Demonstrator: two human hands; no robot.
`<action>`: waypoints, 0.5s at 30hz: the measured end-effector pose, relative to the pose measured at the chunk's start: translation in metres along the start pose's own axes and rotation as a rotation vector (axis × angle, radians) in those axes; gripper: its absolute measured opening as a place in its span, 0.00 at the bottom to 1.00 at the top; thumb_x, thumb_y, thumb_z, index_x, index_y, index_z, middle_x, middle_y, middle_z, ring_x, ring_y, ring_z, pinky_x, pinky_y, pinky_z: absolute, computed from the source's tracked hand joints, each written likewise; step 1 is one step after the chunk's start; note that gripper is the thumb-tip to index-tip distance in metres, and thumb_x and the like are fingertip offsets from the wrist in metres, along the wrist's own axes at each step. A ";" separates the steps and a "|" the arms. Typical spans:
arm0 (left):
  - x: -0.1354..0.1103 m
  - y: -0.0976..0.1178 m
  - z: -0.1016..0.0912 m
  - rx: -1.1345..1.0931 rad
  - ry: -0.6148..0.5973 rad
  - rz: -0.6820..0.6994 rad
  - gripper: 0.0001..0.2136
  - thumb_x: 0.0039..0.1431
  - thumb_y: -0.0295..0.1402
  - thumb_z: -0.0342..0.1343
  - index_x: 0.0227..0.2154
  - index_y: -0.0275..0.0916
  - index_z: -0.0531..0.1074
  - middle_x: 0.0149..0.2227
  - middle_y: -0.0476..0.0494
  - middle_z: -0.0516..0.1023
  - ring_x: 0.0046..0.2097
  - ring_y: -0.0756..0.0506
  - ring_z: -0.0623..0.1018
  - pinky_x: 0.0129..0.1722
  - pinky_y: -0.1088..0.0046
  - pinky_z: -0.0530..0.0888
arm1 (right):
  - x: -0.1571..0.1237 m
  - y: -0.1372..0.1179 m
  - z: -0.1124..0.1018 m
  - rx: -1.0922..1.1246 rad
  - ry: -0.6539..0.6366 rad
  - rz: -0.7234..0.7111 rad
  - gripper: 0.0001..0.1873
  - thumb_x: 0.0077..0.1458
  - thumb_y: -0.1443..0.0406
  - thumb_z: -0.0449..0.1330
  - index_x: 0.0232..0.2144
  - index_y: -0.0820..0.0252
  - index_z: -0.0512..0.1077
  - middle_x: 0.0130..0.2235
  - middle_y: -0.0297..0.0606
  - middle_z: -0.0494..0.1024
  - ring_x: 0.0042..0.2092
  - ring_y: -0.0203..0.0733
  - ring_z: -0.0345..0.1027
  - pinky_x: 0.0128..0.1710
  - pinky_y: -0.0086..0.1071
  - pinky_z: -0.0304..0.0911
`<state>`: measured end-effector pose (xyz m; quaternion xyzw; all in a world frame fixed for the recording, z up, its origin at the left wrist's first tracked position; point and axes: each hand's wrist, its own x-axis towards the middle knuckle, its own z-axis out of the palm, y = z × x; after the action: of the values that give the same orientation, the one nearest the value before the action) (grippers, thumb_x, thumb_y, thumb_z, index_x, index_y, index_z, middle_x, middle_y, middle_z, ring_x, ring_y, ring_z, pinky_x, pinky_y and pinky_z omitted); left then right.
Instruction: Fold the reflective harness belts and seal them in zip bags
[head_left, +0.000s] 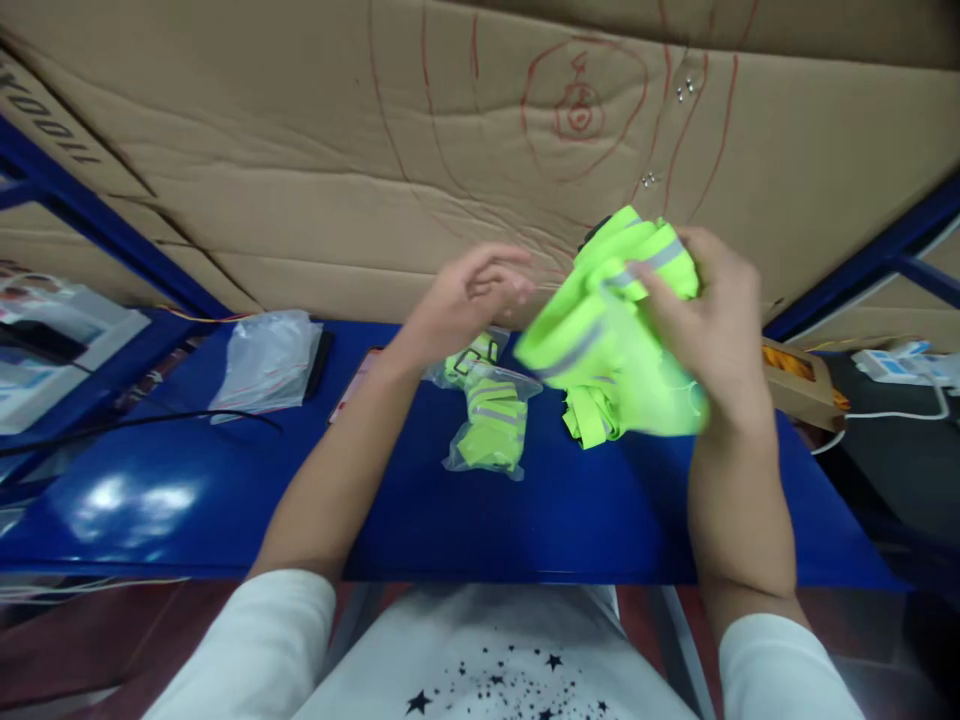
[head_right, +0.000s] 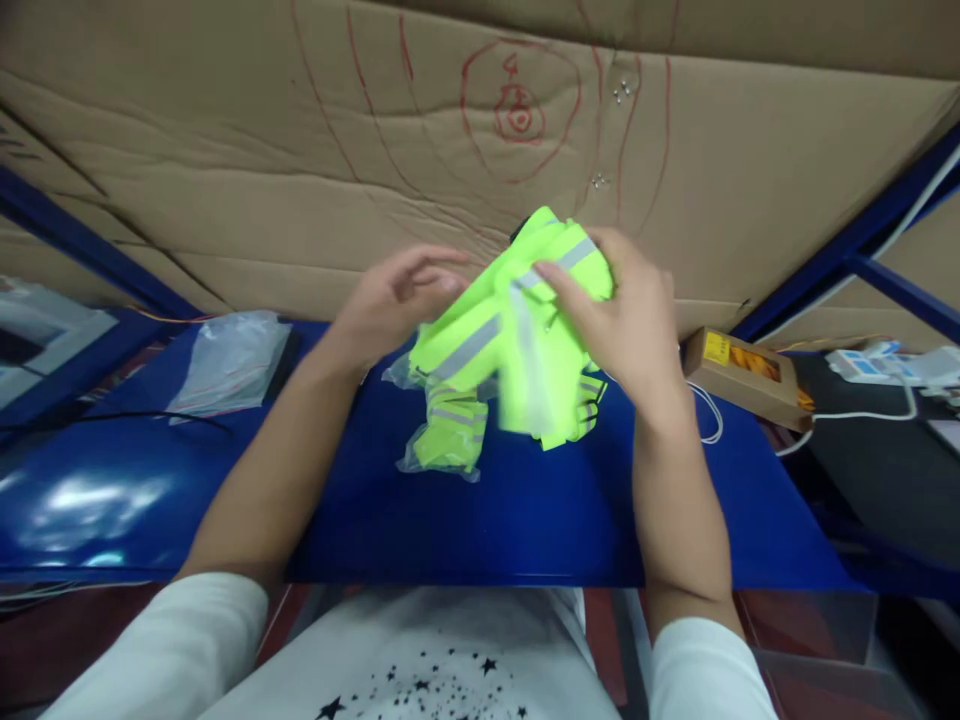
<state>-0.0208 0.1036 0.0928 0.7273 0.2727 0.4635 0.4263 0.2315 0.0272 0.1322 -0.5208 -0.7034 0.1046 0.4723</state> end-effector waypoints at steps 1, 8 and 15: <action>-0.003 0.010 -0.004 -0.002 0.039 0.025 0.21 0.64 0.44 0.63 0.56 0.41 0.72 0.49 0.39 0.83 0.51 0.44 0.82 0.53 0.67 0.77 | 0.001 0.003 0.003 -0.119 0.050 -0.037 0.35 0.59 0.40 0.62 0.58 0.54 0.72 0.55 0.47 0.79 0.60 0.64 0.70 0.66 0.60 0.57; -0.009 0.010 0.023 -0.236 -0.130 -0.067 0.46 0.43 0.38 0.77 0.65 0.46 0.63 0.64 0.39 0.72 0.66 0.35 0.73 0.63 0.57 0.72 | -0.003 0.009 0.036 -0.521 0.011 -0.338 0.35 0.62 0.43 0.62 0.67 0.45 0.67 0.53 0.45 0.82 0.52 0.60 0.78 0.55 0.50 0.69; -0.020 -0.018 0.074 -0.528 -0.219 -0.279 0.22 0.50 0.37 0.74 0.48 0.41 0.78 0.52 0.44 0.81 0.59 0.38 0.78 0.60 0.58 0.75 | -0.002 0.006 0.038 -0.437 -0.132 -0.377 0.34 0.64 0.46 0.62 0.69 0.39 0.65 0.61 0.42 0.77 0.63 0.64 0.68 0.64 0.56 0.62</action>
<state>0.0381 0.0697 0.0532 0.5926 0.1925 0.3741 0.6869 0.2056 0.0413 0.1073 -0.4623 -0.8228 -0.1052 0.3135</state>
